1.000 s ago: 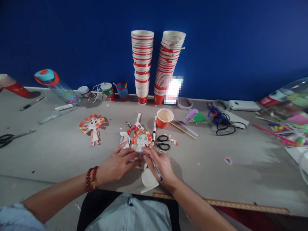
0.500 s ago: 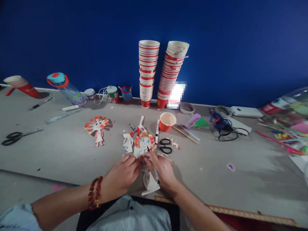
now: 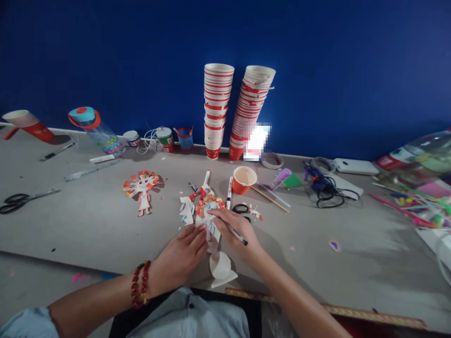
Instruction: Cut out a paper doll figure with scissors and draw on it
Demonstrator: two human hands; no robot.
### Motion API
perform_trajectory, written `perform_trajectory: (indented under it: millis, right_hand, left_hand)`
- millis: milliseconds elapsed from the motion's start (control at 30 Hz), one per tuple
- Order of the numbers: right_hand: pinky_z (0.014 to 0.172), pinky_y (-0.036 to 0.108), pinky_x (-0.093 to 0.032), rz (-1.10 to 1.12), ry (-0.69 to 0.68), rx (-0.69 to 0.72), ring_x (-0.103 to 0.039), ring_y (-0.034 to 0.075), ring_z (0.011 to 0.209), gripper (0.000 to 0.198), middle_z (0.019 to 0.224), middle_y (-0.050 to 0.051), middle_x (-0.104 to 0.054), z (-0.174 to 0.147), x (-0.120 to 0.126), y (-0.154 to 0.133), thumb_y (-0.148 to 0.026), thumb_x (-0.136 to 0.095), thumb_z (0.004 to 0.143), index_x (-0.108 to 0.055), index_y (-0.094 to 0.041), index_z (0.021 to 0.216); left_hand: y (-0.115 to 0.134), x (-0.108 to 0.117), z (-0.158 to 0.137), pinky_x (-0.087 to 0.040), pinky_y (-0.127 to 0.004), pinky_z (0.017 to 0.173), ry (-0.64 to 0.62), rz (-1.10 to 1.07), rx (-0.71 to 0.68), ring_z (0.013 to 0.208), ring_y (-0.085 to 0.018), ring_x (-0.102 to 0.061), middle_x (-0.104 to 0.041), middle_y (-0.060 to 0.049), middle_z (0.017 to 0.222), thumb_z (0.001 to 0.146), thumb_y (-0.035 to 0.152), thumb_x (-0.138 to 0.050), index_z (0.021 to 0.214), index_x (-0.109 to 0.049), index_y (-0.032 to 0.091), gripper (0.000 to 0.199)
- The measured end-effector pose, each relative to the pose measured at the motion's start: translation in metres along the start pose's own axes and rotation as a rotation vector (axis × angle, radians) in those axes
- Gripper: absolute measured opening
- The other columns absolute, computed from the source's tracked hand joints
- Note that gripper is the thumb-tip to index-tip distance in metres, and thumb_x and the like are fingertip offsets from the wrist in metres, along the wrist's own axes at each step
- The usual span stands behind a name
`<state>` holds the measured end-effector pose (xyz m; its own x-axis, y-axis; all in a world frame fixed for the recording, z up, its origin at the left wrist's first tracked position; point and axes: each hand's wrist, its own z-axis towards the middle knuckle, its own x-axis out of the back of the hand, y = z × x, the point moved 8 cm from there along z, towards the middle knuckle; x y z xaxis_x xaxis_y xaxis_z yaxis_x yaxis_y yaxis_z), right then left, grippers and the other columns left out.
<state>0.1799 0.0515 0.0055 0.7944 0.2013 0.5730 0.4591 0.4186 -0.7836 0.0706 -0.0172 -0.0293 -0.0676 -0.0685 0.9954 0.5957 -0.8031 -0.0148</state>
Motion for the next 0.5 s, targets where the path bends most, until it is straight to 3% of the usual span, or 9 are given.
perform_trajectory:
  millis: [133,267,500]
  right_hand:
    - [0.063,0.026,-0.05,0.072,0.001,-0.076,-0.064,0.016,0.065,0.021,0.079,0.002,-0.07,0.021,-0.011,0.011,-0.015,-0.051,0.083,-0.067,-0.021,0.096]
    - [0.062,0.026,-0.047,0.097,0.011,-0.018,-0.062,0.017,0.067,0.015,0.074,0.002,-0.066,0.031,-0.021,0.009,-0.014,-0.051,0.078,-0.065,-0.019,0.076]
    - [0.058,0.024,-0.042,0.021,-0.056,0.049,-0.055,0.014,0.061,0.012,0.069,-0.001,-0.059,0.033,-0.03,0.008,-0.012,-0.05,0.077,-0.056,-0.021,0.071]
  left_hand:
    - [-0.002,0.003,0.003,-0.034,-0.048,0.101,-0.033,-0.036,0.01,0.127,-0.034,-0.045,-0.053,-0.022,0.13,0.086,0.023,-0.052,0.118,-0.055,0.006,0.037]
    - [-0.001,0.002,0.002,-0.033,-0.046,0.101,-0.033,-0.028,-0.002,0.127,-0.035,-0.046,-0.053,-0.023,0.13,0.086,0.025,-0.051,0.12,-0.054,0.005,0.039]
    - [-0.001,-0.001,0.0,-0.031,-0.046,0.102,-0.003,-0.038,-0.003,0.126,-0.034,-0.046,-0.052,-0.023,0.133,0.087,0.024,-0.049,0.124,-0.052,0.004,0.042]
